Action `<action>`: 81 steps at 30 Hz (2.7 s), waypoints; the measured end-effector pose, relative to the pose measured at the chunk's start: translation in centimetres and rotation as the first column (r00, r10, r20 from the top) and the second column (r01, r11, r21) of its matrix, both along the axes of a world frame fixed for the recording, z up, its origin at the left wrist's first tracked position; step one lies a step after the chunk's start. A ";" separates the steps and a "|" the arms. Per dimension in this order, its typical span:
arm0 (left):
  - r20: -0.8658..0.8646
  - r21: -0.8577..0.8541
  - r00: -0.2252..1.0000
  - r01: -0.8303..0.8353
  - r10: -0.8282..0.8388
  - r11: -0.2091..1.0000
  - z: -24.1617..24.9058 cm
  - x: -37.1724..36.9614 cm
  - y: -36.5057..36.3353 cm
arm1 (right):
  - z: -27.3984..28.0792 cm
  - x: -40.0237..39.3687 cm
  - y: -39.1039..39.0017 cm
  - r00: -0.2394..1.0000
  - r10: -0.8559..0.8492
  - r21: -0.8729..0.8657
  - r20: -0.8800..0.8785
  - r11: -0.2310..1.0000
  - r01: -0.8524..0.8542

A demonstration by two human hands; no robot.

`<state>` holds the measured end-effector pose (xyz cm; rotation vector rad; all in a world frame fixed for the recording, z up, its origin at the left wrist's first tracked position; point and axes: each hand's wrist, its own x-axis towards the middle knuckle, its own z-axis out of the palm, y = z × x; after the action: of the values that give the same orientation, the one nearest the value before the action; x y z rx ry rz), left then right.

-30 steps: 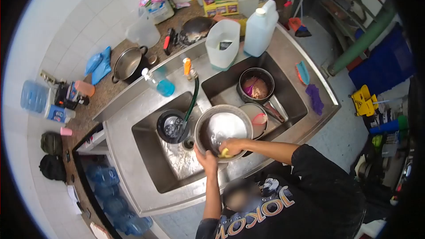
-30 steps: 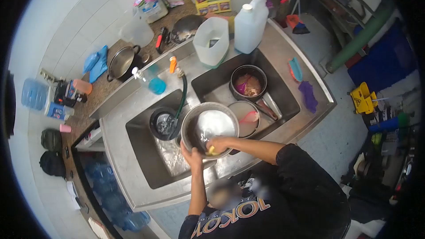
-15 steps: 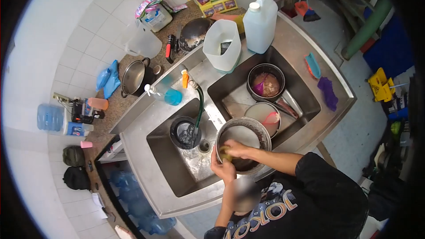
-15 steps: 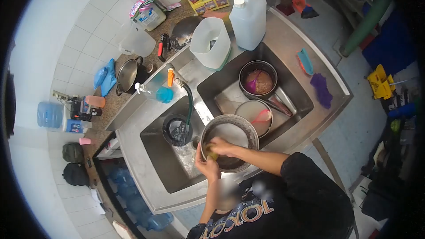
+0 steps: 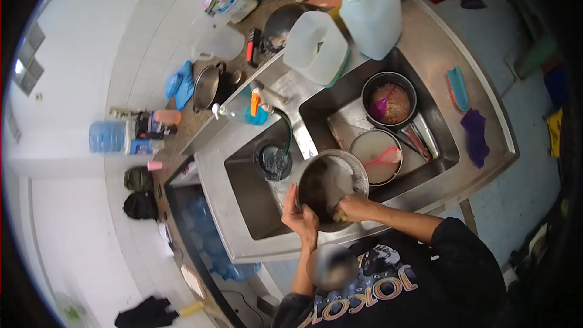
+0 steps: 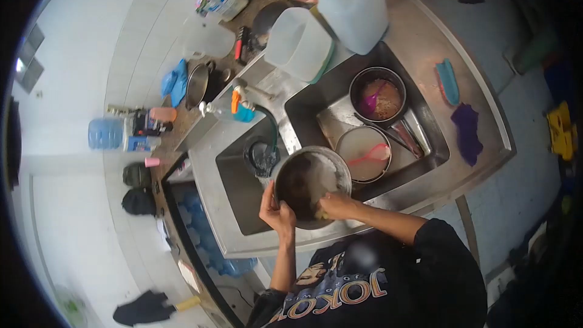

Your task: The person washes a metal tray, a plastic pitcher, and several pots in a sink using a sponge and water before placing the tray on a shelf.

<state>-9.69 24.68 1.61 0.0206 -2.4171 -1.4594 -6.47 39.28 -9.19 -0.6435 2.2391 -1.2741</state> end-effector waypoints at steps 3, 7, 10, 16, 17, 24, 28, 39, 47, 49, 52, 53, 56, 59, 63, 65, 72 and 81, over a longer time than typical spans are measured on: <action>-0.096 -0.148 0.995 -0.054 0.041 0.987 2.6 -0.9 0.4 | 0.6 -1.7 2.8 0.919 -0.022 0.035 -0.394 0.999 0.038; -0.202 -0.415 0.979 -0.074 -0.012 0.907 6.2 -2.1 1.2 | 2.3 -4.3 5.2 0.723 -0.415 -0.227 -0.553 0.909 0.349; -0.339 -0.675 0.935 -0.162 -0.108 0.720 9.5 -3.4 1.1 | 1.1 -5.9 6.4 0.641 -0.648 -0.402 -0.412 0.760 0.510; -0.412 -0.866 0.840 -0.242 -0.352 0.437 16.8 -3.9 -1.0 | -4.7 -5.7 8.8 0.580 -0.798 -0.394 -0.164 0.592 0.704; -0.425 -0.871 0.825 -0.260 -0.373 0.417 17.9 -3.9 -1.8 | -5.9 -5.3 8.7 0.575 -0.810 -0.369 -0.113 0.572 0.733; -0.554 -0.827 0.697 -0.523 -0.455 0.206 27.4 -3.7 -3.0 | -12.1 -3.9 8.3 0.596 -0.801 -0.270 -0.050 0.586 0.764; -0.626 -0.774 0.653 -0.590 -0.427 0.231 30.1 -4.0 -2.8 | -12.5 -4.6 8.8 0.631 -0.770 -0.250 0.095 0.595 0.764; -0.359 0.304 0.748 -0.471 0.558 0.828 16.5 -4.6 -11.1 | -13.0 -3.8 12.9 0.493 -0.800 -0.157 0.343 0.468 0.869; 0.048 0.577 0.671 -0.624 0.740 0.528 7.5 -1.0 -14.3 | -10.7 -2.0 17.8 0.110 -0.356 -0.055 0.928 0.160 0.985; 0.090 0.614 0.649 -0.633 0.755 0.471 6.8 -0.4 -14.6 | -11.5 -1.8 18.5 0.078 -0.302 -0.041 0.950 0.127 0.991; 0.149 0.627 0.639 -0.651 0.755 0.428 5.5 0.6 -16.0 | -8.1 -2.6 17.4 0.074 -0.223 -0.054 0.972 0.091 0.994; 0.169 0.626 0.632 -0.661 0.756 0.413 5.1 0.9 -16.4 | -6.9 -2.9 16.8 0.092 -0.219 -0.077 0.971 0.076 0.994; 0.230 0.636 0.621 -0.679 0.750 0.367 4.2 1.5 -17.1 | -4.0 -3.9 14.5 0.170 -0.268 -0.146 0.948 0.106 0.983; 0.281 0.655 0.624 -0.680 0.730 0.329 3.3 1.5 -17.8 | 1.4 -5.3 9.9 0.285 -0.303 -0.253 0.909 0.141 0.957; 0.306 0.665 0.662 -0.663 0.685 0.344 1.8 1.3 -17.9 | 14.8 -7.7 -2.4 0.659 -0.746 -0.277 0.091 0.617 0.737; 0.255 0.660 0.731 -0.610 0.633 0.439 1.5 0.9 -17.0 | 17.8 -9.5 -8.8 0.739 -0.461 -0.257 -0.491 0.888 0.383; 0.159 0.530 0.889 -0.444 0.430 0.723 2.3 0.8 -15.7 | 4.3 -13.3 -25.0 0.881 -0.095 0.223 -0.463 0.950 0.219; 0.219 0.594 0.862 -0.490 0.458 0.638 -3.5 0.1 -22.0 | 3.4 -8.2 -23.0 0.867 0.497 0.238 0.037 0.838 -0.491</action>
<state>-9.57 2.64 -1.88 0.7962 -1.6179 -1.9108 -14.67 16.25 -5.76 -1.0615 2.0107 -0.7261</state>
